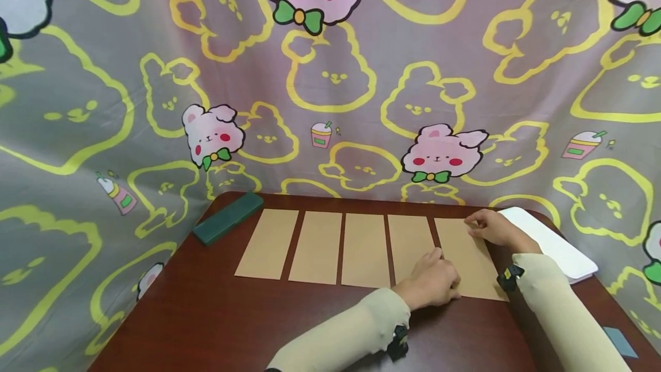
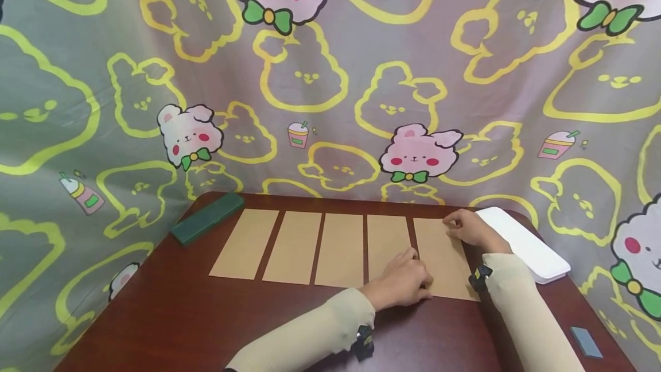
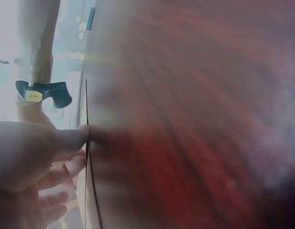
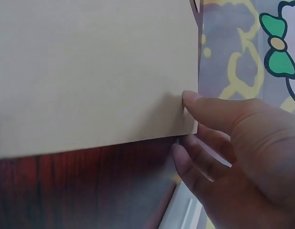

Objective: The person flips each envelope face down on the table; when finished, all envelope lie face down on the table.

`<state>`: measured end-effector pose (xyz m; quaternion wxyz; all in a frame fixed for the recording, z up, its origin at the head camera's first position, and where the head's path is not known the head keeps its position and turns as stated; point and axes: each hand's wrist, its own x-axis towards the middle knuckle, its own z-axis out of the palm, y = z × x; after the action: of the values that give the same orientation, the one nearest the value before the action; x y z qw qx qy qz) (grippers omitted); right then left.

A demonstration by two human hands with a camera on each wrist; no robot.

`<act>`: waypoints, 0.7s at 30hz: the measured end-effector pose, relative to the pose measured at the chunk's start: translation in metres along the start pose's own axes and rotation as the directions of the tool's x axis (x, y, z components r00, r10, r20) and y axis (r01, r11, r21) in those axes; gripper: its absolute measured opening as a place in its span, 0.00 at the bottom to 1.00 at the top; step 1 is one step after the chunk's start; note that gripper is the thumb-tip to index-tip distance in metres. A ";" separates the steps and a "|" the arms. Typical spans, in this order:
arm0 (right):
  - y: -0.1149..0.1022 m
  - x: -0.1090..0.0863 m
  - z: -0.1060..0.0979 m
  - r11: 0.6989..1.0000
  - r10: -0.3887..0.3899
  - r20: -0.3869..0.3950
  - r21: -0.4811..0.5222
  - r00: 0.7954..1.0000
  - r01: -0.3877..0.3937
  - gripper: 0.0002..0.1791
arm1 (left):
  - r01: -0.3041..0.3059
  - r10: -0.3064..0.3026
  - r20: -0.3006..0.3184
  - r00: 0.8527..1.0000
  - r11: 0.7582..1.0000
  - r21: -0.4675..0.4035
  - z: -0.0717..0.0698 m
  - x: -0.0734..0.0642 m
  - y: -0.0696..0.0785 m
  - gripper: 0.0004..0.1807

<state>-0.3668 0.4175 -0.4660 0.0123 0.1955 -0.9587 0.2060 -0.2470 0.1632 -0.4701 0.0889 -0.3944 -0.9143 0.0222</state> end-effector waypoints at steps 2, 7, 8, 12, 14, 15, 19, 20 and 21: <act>-0.001 0.001 0.000 1.000 -0.001 0.009 0.006 1.000 0.001 0.15 | -0.002 0.002 0.002 1.000 1.000 -0.007 0.001 -0.001 -0.001 0.16; -0.003 0.002 0.001 1.000 0.001 0.021 -0.015 1.000 -0.001 0.14 | -0.010 0.010 0.002 1.000 0.999 -0.050 0.002 -0.004 -0.006 0.14; -0.004 0.002 0.002 1.000 -0.006 0.016 -0.022 1.000 0.006 0.14 | -0.007 0.008 0.003 1.000 0.998 -0.060 0.002 -0.005 -0.007 0.12; -0.015 0.001 0.000 0.996 -0.062 -0.034 -0.065 0.997 0.060 0.12 | -0.026 0.027 0.009 1.000 0.995 -0.101 -0.001 -0.011 -0.008 0.13; -0.027 0.001 -0.002 0.993 -0.091 -0.067 -0.081 0.994 0.086 0.12 | -0.064 0.065 0.009 0.998 0.992 -0.111 -0.005 -0.017 -0.008 0.20; -0.033 0.000 -0.004 0.992 -0.101 -0.077 -0.086 0.992 0.095 0.13 | -0.095 0.096 0.007 0.995 0.989 -0.112 -0.007 -0.020 -0.009 0.22; -0.064 -0.004 -0.012 0.994 -0.097 -0.080 -0.054 0.992 0.093 0.20 | -0.222 0.226 0.013 0.974 0.965 -0.141 -0.023 -0.038 -0.014 0.26; -0.071 -0.006 -0.014 0.994 -0.099 -0.079 -0.045 0.992 0.096 0.21 | -0.247 0.253 0.014 0.967 0.956 -0.155 -0.028 -0.044 -0.017 0.26; -0.079 -0.007 -0.015 0.994 -0.110 -0.079 -0.036 0.991 0.107 0.23 | -0.263 0.270 0.015 0.963 0.949 -0.173 -0.033 -0.050 -0.021 0.27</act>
<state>-0.3312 0.3598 -0.4220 0.0654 0.2387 -0.9486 0.1974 -0.2228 0.1116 -0.4429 0.0334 -0.5199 -0.8528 -0.0363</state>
